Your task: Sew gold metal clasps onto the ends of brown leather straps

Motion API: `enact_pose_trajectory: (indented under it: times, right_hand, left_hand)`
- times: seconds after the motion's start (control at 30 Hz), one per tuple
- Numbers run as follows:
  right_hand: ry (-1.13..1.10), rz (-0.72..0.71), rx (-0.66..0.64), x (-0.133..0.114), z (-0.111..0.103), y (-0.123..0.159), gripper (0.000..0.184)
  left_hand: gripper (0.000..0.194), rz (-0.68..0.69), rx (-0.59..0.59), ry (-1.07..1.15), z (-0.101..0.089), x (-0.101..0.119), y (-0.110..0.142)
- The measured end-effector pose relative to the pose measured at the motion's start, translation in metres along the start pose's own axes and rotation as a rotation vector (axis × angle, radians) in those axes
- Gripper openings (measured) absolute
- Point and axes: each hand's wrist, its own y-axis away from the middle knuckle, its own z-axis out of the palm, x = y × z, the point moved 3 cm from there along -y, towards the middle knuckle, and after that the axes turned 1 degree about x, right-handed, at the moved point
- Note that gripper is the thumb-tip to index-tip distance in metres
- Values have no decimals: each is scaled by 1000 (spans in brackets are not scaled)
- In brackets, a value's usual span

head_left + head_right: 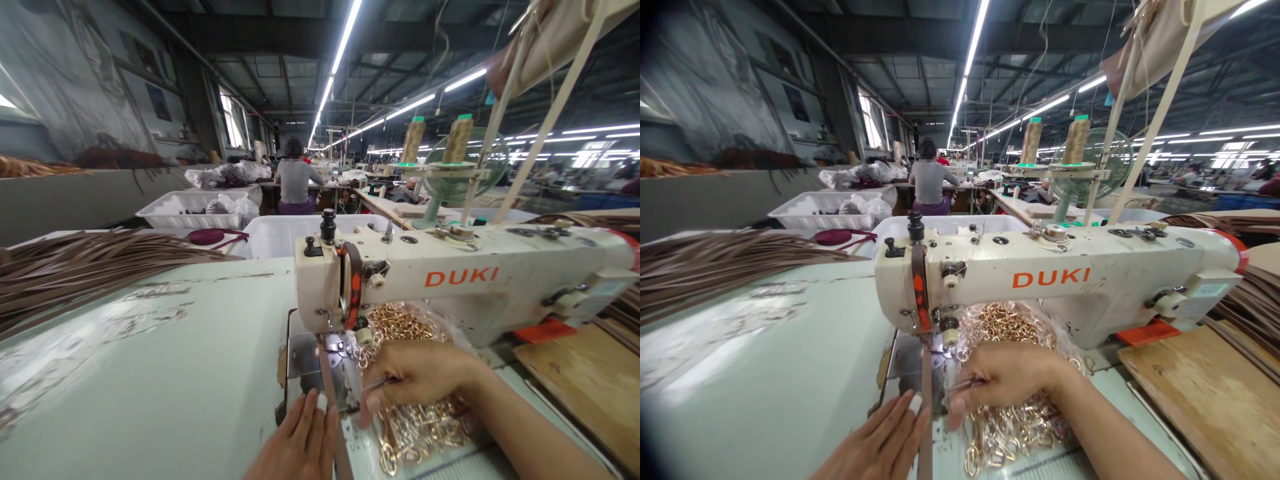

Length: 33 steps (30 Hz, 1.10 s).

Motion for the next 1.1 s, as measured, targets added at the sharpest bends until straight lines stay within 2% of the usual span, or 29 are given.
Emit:
enact_pose_trajectory:
  times: [0.1,0.13,0.2,0.27,0.4,0.57,0.73,0.8,0.87,1.0,1.1]
  right_hand:
    - [-131,1,-355,-3,6,10,44]
    - [-194,9,-401,-5,6,13,48]
    - [-264,23,-334,-8,2,15,50]
    - [-282,27,-212,-10,-2,15,46]
    - [-281,43,-84,-6,0,7,40]
    - [-190,69,92,7,0,-1,36]
    - [-44,112,283,15,-4,-5,38]
    - [56,100,341,15,-6,-7,39]
    - [142,78,377,15,-6,-8,39]
    - [251,46,417,15,-5,-11,35]
    - [319,36,429,15,-4,-13,31]
  left_hand:
    - [38,18,-141,56,2,1,-1]
    - [41,19,-177,76,3,1,-1]
    - [47,32,-214,110,1,0,-2]
    - [49,58,-225,113,-2,-1,-3]
    - [49,83,-230,80,-4,-3,-5]
    - [44,67,-186,125,-6,-9,-10]
    - [48,48,-282,203,-18,-19,-16]
    - [49,40,-285,229,-18,-20,-16]
    - [51,26,-242,239,-11,-20,-16]
    - [48,-28,-58,270,8,-21,-14]
    - [46,-52,58,337,10,-27,-14]
